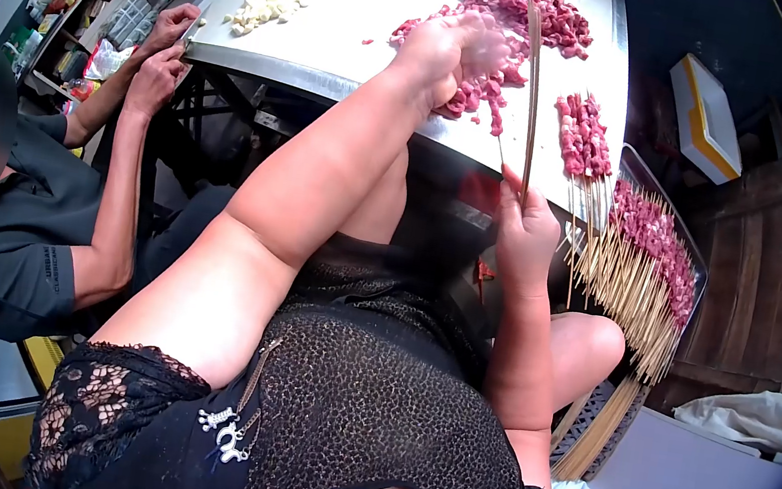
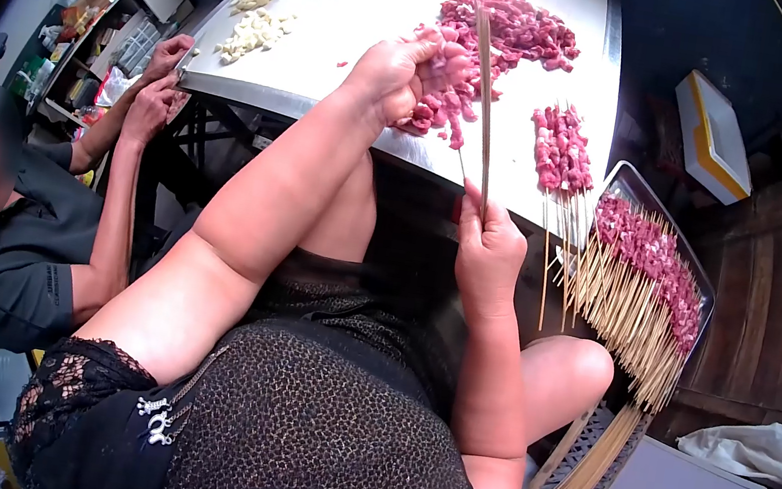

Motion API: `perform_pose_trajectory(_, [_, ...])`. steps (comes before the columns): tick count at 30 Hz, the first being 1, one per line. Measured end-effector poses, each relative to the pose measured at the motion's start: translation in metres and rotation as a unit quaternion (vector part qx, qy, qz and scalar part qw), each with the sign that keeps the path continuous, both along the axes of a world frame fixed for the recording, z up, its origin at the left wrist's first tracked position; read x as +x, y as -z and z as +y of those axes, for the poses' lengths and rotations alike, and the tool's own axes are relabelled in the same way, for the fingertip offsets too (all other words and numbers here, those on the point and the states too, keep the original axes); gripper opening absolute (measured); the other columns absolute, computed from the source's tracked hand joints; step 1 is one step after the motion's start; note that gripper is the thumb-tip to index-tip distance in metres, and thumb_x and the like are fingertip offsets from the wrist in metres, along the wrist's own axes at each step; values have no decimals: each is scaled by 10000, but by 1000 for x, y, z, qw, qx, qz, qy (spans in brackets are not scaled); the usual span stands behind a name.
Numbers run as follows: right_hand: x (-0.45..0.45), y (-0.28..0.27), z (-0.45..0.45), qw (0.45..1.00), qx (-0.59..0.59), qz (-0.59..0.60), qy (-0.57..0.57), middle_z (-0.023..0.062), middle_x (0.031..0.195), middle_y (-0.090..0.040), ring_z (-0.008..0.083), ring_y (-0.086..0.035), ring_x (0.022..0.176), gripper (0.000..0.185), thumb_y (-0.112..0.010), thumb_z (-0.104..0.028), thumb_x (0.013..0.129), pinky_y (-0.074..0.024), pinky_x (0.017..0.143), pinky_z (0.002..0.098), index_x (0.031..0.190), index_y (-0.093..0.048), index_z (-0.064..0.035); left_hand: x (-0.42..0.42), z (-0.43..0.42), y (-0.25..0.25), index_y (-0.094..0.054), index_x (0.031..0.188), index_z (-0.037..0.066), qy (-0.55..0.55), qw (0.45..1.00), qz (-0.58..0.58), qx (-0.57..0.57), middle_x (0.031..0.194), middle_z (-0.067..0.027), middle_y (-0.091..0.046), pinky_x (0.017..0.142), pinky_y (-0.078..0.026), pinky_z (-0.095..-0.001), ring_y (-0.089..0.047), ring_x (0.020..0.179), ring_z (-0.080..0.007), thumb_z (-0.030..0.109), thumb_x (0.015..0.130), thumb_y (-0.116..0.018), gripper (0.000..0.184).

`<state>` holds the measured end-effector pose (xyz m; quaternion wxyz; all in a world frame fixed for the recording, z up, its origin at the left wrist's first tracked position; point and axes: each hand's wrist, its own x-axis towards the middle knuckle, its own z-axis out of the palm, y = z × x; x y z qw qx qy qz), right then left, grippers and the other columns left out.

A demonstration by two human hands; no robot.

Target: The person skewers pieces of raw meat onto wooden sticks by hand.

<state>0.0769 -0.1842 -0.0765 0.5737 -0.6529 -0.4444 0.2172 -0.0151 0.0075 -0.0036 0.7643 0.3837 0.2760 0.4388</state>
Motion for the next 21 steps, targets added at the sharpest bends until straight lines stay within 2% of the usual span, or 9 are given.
perform_pose_trajectory(3, [1, 1, -2, 999, -16, 35, -11, 26, 661, -596, 58, -489, 564, 217, -570, -90, 871, -431, 544, 224, 1070, -643, -43, -2, 1, -2, -505, 1013, -24, -24, 1000, 7, 10, 934, -170, -612, 765, -563, -367, -646, 833, -254, 87, 950, -410, 159])
perform_pose_trajectory(6, [6, -5, -3, 997, -44, 67, 0, 29, 677, -610, 55, -504, 580, 212, -568, -92, 875, -433, 552, 221, 1067, -643, -37, -4, 0, -4, -509, 1019, -31, 79, 996, -36, 9, 991, -195, -598, 861, -515, -423, -619, 935, -280, 209, 975, -366, 283])
perform_pose_trajectory(7, [7, -5, -4, 997, -44, 67, 1, 29, 677, -610, 55, -504, 580, 212, -568, -92, 875, -433, 552, 221, 1067, -643, -37, -3, 0, -2, -509, 1019, -31, 80, 996, -37, 9, 991, -195, -598, 861, -515, -423, -619, 935, -280, 209, 975, -366, 283])
perform_pose_trajectory(10, [9, -2, -4, 996, -50, 75, 1, 24, 697, -619, 49, -511, 601, 207, -568, -94, 879, -436, 567, 211, 1062, -645, -35, 0, -4, -2, -499, 1044, -36, 77, 997, -20, 11, 1010, -193, -593, 852, -517, -414, -620, 933, -282, 213, 977, -347, 299])
perform_pose_trajectory(13, [7, 4, -2, 1000, -2, 26, 9, 16, 706, -616, 41, -503, 610, 205, -569, -94, 880, -435, 577, 203, 1061, -647, -35, 4, -8, 0, -486, 1065, -34, 59, 998, 16, 31, 987, -183, -597, 844, -521, -409, -622, 917, -278, 178, 972, -338, 274])
perform_pose_trajectory(16, [2, 0, -1, 998, -7, 61, 10, 13, 712, -615, 39, -501, 621, 206, -568, -95, 881, -434, 588, 196, 1064, -646, -38, 9, -9, 7, -475, 1067, -41, 57, 996, 6, 68, 959, -187, -596, 791, -539, -394, -625, 882, -270, 156, 967, -342, 258])
perform_pose_trajectory(18, [-1, -1, 0, 996, -12, 93, 3, 13, 707, -608, 40, -497, 619, 209, -565, -93, 883, -433, 588, 198, 1069, -642, -34, 15, -15, 7, -477, 1044, -44, 0, 990, 15, 143, 929, -188, -597, 726, -552, -377, -625, 845, -260, 116, 947, -357, 223])
perform_pose_trajectory(21, [-3, 0, 2, 996, 4, 90, 3, 2, 687, -585, 42, -490, 611, 210, -563, -89, 884, -432, 589, 201, 1071, -641, -35, 20, -22, 2, -478, 1019, -42, -14, 989, 16, 149, 897, -178, -599, 686, -553, -366, -623, 825, -248, 70, 915, -363, 191])
